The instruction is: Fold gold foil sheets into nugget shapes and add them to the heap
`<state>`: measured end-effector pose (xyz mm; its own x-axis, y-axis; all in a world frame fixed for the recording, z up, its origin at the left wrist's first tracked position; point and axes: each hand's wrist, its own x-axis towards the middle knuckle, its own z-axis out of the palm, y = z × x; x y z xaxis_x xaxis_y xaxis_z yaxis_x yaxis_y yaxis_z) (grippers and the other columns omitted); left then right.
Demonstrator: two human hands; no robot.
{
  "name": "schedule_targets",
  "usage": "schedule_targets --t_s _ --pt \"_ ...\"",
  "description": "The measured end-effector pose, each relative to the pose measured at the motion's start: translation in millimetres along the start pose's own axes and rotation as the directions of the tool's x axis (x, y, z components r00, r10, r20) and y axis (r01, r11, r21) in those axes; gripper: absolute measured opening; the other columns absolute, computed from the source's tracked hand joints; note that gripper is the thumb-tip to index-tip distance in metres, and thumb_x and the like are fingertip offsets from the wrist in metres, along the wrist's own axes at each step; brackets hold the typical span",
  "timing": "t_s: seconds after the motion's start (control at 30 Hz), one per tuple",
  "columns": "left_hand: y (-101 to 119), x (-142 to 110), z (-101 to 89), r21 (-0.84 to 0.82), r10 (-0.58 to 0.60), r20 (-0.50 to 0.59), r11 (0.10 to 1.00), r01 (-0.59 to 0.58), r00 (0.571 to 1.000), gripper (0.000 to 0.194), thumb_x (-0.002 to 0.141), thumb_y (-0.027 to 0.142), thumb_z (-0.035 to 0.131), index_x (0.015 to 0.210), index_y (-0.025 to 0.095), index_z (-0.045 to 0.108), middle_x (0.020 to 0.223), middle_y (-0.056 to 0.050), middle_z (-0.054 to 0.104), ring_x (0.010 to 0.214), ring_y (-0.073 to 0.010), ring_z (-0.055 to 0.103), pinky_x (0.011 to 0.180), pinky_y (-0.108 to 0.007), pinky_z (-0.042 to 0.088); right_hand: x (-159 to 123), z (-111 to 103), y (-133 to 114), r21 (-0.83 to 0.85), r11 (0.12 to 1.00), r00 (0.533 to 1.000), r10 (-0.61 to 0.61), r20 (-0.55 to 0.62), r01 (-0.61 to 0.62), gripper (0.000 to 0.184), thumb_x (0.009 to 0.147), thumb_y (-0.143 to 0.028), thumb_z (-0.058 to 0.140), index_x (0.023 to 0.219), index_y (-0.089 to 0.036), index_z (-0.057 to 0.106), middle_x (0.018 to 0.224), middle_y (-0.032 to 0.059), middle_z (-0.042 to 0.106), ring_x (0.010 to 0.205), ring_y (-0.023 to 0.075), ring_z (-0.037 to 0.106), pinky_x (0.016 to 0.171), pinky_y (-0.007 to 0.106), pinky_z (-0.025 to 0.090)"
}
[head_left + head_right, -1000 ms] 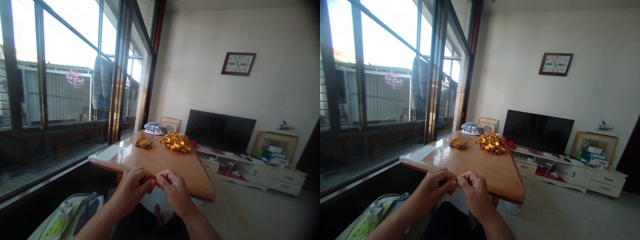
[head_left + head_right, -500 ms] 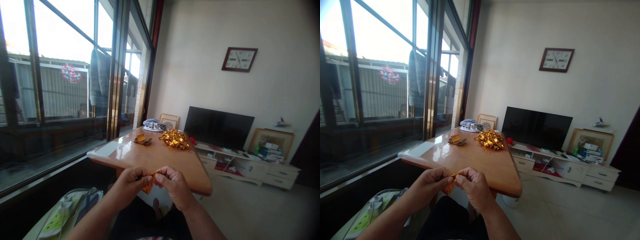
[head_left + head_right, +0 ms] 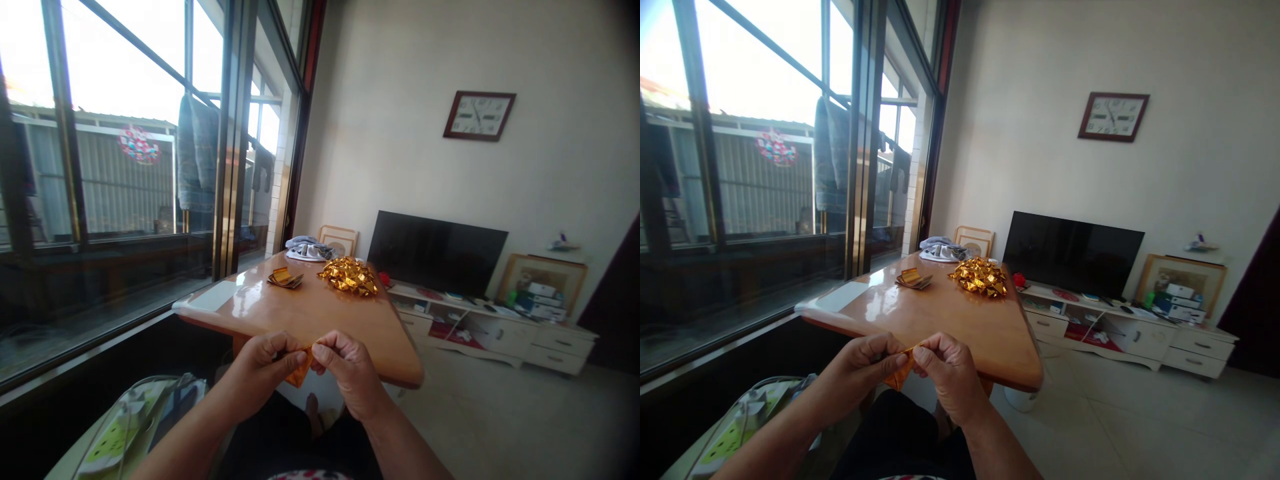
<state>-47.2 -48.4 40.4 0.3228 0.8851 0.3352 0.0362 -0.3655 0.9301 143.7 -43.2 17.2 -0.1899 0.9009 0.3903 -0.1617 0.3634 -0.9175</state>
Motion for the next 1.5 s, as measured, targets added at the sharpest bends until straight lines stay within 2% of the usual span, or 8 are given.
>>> schedule_targets --t_s 0.27,0.47,0.6,0.77,1.07,1.3,1.5 --pt "2.5 -0.6 0.9 0.017 0.042 0.051 0.999 -0.043 0.998 0.034 0.088 0.047 0.068 0.080 0.014 0.072 0.063 0.000 0.063 0.047 -0.0072 0.046 0.042 -0.017 0.034 0.4 0.9 5.8 0.012 0.999 0.999 -0.035 -0.013 0.035 0.024 0.089 -0.038 0.071 0.080 -0.017 0.067 0.067 -0.0008 0.063 0.066 0.0129 0.054 0.068 0.028 0.045" --pt "-1.1 1.1 -0.7 0.044 0.080 0.084 0.995 -0.084 0.993 0.034 0.093 0.045 0.063 0.084 0.014 0.072 0.074 -0.004 0.068 0.061 -0.0112 0.056 0.054 -0.020 0.043 -0.2 0.5 6.4 -0.022 0.998 0.998 -0.051 -0.026 0.051 0.022 0.090 -0.037 0.070 0.081 -0.017 0.068 0.069 -0.0004 0.063 0.068 0.0135 0.055 0.069 0.028 0.045" --pt "-7.6 3.0 -1.6 0.161 0.155 0.078 0.973 -0.166 0.985 0.031 0.096 0.041 0.060 0.083 0.015 0.072 0.075 -0.003 0.065 0.069 -0.0127 0.057 0.064 -0.022 0.045 -0.7 1.2 7.1 -0.045 0.997 0.997 -0.064 -0.048 0.062 0.023 0.090 -0.036 0.069 0.078 -0.017 0.066 0.069 -0.0008 0.063 0.068 0.0132 0.055 0.070 0.028 0.045" --pt "-7.8 4.5 -0.2 0.303 0.264 0.074 0.913 -0.274 0.962 0.028 0.098 0.034 0.058 0.082 0.017 0.074 0.074 -0.002 0.065 0.072 -0.0134 0.058 0.069 -0.024 0.043 0.2 2.8 9.3 -0.038 0.997 0.994 -0.064 -0.083 0.061 0.024 0.091 -0.036 0.068 0.076 -0.018 0.064 0.067 -0.0014 0.061 0.066 0.0128 0.053 0.069 0.027 0.044" --pt "-9.5 4.9 0.4 0.290 0.254 0.045 0.922 -0.256 0.966 0.028 0.097 0.033 0.059 0.078 0.017 0.071 0.074 -0.002 0.066 0.071 -0.0130 0.060 0.064 -0.022 0.043 0.5 2.8 7.0 0.028 1.000 1.000 0.007 0.016 -0.007 0.017 0.088 -0.033 0.071 0.086 -0.018 0.064 0.072 -0.0024 0.059 0.068 0.0117 0.050 0.066 0.025 0.041" --pt "-11.9 5.9 0.2 0.338 0.273 0.066 0.899 -0.279 0.960 0.027 0.098 0.034 0.058 0.080 0.019 0.071 0.075 -0.001 0.065 0.073 -0.0133 0.059 0.068 -0.023 0.044 0.4 6.9 1.4 -0.068 0.997 0.997 -0.041 -0.066 0.036 0.020 0.088 -0.034 0.067 0.076 -0.018 0.063 0.066 -0.0022 0.058 0.064 0.0122 0.050 0.064 0.025 0.042" --pt "-7.0 4.8 1.3 0.302 0.247 0.118 0.914 -0.272 0.962 0.029 0.100 0.034 0.054 0.085 0.019 0.072 0.081 -0.003 0.068 0.079 -0.0149 0.060 0.075 -0.025 0.046 4.1 5.7 8.5 -0.082 0.996 0.991 -0.042 -0.130 0.031 0.035 0.094 -0.041 0.059 0.068 -0.018 0.059 0.059 -0.0008 0.059 0.059 0.0132 0.053 0.062 0.027 0.043"
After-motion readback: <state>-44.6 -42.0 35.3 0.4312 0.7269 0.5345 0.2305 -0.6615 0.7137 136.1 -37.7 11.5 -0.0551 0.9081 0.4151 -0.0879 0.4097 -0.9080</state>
